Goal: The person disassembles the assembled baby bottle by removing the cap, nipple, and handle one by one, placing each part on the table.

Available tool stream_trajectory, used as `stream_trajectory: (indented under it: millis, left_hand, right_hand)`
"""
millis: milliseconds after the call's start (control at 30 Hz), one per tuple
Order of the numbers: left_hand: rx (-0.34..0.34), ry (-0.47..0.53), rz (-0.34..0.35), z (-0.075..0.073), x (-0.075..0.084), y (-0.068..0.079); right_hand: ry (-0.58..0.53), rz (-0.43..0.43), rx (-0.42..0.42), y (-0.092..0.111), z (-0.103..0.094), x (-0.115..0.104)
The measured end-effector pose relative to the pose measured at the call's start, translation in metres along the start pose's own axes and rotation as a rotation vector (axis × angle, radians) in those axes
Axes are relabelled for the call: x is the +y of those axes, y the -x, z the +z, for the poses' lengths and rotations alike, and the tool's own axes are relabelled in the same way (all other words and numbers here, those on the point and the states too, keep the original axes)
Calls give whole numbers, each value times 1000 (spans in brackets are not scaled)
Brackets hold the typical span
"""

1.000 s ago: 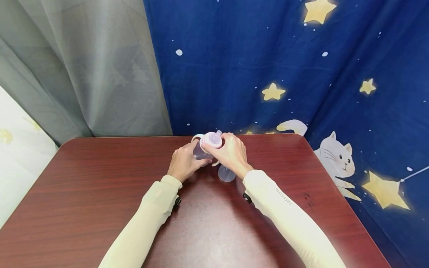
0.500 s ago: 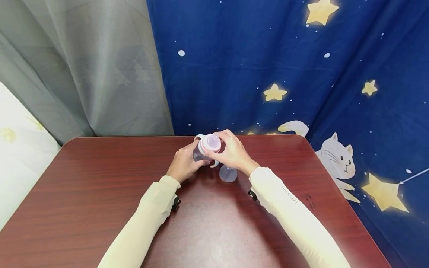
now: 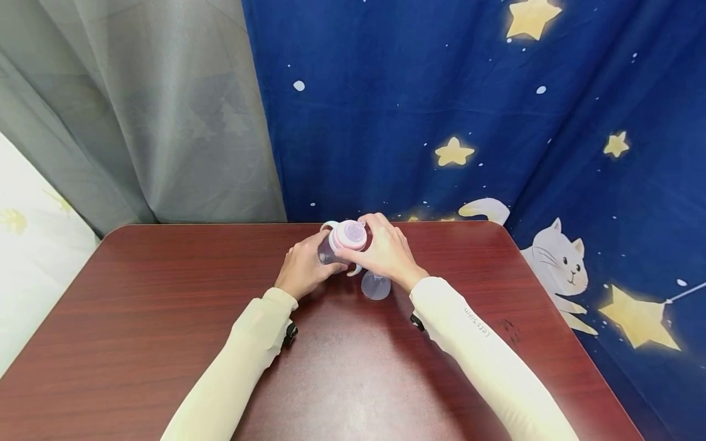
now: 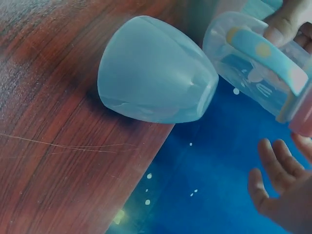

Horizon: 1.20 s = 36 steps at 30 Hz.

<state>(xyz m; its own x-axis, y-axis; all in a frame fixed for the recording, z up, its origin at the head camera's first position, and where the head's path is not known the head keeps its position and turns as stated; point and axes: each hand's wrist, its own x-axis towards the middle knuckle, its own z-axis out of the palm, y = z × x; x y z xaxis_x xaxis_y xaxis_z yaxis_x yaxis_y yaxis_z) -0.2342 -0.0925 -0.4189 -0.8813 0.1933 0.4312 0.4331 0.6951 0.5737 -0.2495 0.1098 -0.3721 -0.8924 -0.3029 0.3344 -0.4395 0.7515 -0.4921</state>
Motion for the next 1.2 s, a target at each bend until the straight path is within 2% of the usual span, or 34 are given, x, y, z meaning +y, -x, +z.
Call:
stream_trajectory:
  millis: [167,367,467,733,967,1200]
  left_hand:
    - [47,-32,-20,1,4,0]
    - [76,-56,-41,1,7,-1]
    - [81,-61,-40,1,8,-1]
    - [89,-54,-42,0,10,0]
    - [79,-43,-38,0,10,1]
    - [64,14,-42,2,5,1]
  right_hand:
    - [88,68,92,1,3,-2]
    - [141,161,128,1,4,-9]
    - [151,179,141,0,3,-12]
    - [188,180,161,-2,3,-18]
    - [133,192,131,0,2,-19]
    - [94,82,91,-1,2,-11]
